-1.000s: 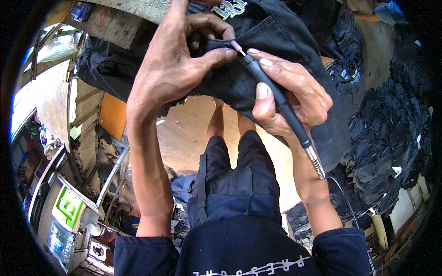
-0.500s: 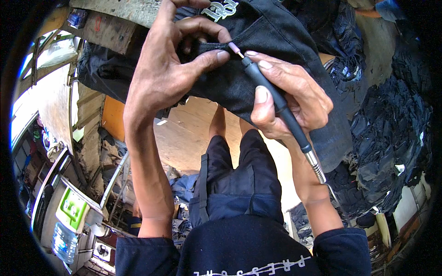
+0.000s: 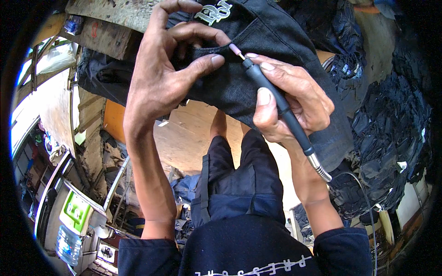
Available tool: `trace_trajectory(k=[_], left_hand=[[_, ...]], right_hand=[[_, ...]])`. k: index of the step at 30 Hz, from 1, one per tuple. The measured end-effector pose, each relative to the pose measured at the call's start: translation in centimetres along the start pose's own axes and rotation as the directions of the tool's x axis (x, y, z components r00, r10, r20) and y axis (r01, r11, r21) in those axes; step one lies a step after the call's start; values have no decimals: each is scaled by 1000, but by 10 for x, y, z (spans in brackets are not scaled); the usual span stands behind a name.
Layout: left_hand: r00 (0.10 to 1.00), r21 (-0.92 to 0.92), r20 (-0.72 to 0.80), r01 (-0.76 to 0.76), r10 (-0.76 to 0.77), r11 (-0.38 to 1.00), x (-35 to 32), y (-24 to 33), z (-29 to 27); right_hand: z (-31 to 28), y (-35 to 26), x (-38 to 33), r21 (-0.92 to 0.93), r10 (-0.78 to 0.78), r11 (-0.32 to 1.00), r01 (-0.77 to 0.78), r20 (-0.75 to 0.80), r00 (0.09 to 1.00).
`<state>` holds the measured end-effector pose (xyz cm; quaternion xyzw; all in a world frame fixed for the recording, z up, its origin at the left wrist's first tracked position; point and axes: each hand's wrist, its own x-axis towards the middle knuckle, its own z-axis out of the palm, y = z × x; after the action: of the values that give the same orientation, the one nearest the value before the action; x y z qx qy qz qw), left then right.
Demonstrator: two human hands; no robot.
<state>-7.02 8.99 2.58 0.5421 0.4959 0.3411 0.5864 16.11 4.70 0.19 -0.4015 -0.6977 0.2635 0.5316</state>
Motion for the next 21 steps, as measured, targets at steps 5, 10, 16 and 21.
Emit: trace_trajectory(k=[5, 10, 16, 21], left_hand=[[999, 33, -5, -33, 33, 999, 0, 3, 2], [1000, 3, -8, -12, 12, 1000, -1, 4, 2], [1000, 59, 4, -21, 21, 998, -1, 1, -1], [999, 81, 31, -42, 39, 996, -1, -1, -3]], right_hand=[[-3, -2, 0, -6, 21, 1000, -21, 12, 1000], [-3, -1, 1, -7, 19, 1000, -19, -9, 1000], [-3, -2, 0, -36, 42, 998, -42, -16, 999], [-4, -3, -1, -3, 102, 995, -102, -28, 994]])
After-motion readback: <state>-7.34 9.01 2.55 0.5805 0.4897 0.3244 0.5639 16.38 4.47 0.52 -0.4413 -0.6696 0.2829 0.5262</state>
